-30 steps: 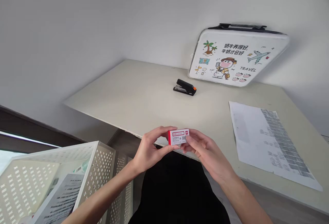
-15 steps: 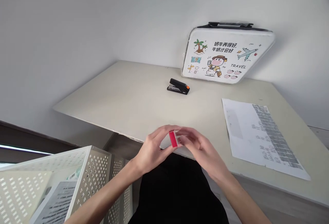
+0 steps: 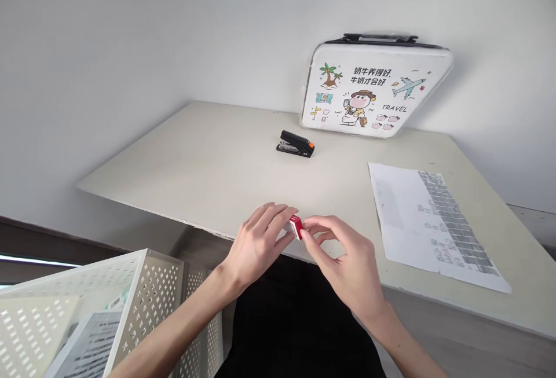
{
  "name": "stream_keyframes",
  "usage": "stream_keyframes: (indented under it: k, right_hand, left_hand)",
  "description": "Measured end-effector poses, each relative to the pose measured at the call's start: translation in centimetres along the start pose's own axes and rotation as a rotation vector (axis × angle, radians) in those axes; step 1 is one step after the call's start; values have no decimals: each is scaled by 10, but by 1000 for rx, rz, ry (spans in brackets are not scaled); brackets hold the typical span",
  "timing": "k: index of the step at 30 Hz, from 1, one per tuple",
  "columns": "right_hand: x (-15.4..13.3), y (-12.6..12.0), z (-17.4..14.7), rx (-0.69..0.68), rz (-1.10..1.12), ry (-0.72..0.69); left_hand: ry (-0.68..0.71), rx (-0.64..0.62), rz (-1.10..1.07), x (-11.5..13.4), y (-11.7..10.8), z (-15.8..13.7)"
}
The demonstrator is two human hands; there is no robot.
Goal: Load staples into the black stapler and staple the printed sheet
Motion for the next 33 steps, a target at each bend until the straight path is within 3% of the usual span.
stream_keyframes:
  k: [11, 17, 21, 24, 28, 30, 33]
  right_hand:
    - [0, -2, -1, 2, 41, 35]
    - [13, 6, -6, -80, 127, 146]
    - [6, 15, -10, -158, 78, -9]
    - [-6, 10, -12, -90, -53, -210]
    - [-14, 0, -14, 24, -217, -359]
    - [-19, -1, -16, 55, -250, -433]
    - [-26, 5, -23, 46, -231, -520]
  left_hand:
    - [43, 26, 64, 3, -2, -2]
    - [70, 7, -7, 3, -3, -4]
    - [100, 32, -157, 7, -4, -6]
    - [-58, 20, -377, -3, -5, -2]
    - [-325, -197, -958, -12, 12, 0]
    - [-527, -255, -1226, -17, 26, -3]
    - [-862, -232, -1448, -24, 46, -15]
Point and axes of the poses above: each hand's wrist, its own z-axis towards the middle knuckle, its own y-axis out of the palm, x = y × z, the point moved 9 cm from there along z, towards the middle knuckle, and after that the axes turned 12 degrees about -y, right-handed, at the moved point
